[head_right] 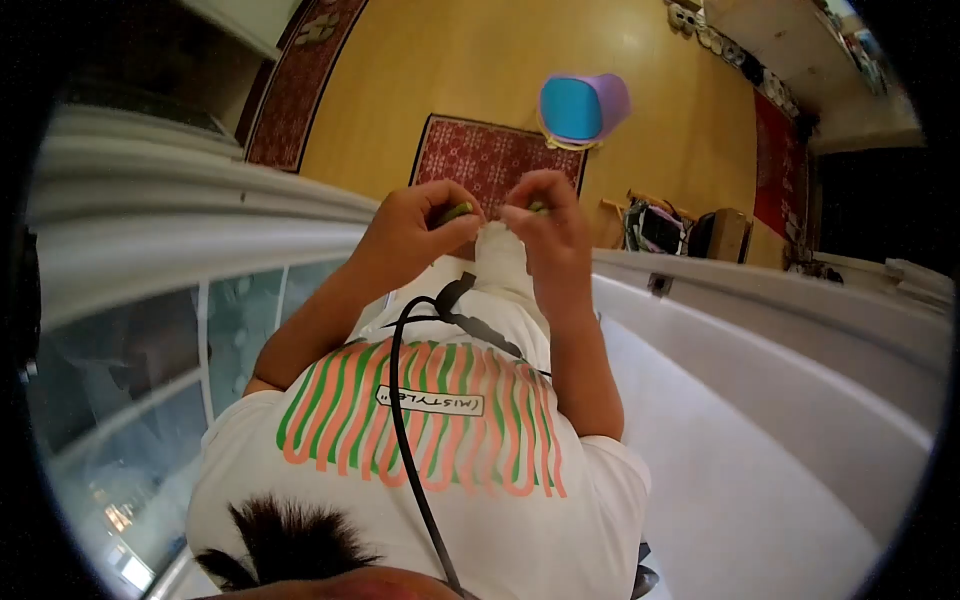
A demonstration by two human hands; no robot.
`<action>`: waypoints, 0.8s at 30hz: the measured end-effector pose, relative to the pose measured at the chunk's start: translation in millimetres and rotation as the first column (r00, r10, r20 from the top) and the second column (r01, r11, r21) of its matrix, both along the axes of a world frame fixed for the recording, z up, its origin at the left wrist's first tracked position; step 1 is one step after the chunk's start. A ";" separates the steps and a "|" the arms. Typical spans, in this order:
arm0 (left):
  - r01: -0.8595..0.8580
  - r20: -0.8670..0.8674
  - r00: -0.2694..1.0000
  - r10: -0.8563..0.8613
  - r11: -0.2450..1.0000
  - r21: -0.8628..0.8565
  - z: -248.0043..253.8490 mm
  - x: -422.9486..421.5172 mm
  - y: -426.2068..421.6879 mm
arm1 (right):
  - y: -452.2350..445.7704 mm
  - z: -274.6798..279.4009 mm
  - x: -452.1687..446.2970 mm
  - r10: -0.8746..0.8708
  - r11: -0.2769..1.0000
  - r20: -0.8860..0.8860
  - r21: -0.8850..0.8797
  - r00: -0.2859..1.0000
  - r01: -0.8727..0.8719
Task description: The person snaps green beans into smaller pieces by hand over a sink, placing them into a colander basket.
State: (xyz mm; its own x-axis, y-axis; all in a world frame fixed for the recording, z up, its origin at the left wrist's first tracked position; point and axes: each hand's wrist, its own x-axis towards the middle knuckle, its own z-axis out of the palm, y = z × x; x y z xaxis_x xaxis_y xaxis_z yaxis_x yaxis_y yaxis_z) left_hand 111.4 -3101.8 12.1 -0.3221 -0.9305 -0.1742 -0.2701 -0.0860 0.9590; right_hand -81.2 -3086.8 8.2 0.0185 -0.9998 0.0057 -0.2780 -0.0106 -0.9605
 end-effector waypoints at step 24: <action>0.828 -0.557 0.557 -0.615 0.456 0.325 -56.5 -206.4 -289.4 | -136.3 12.4 -150.4 -0.763 0.584 0.410 0.107 0.500 0.804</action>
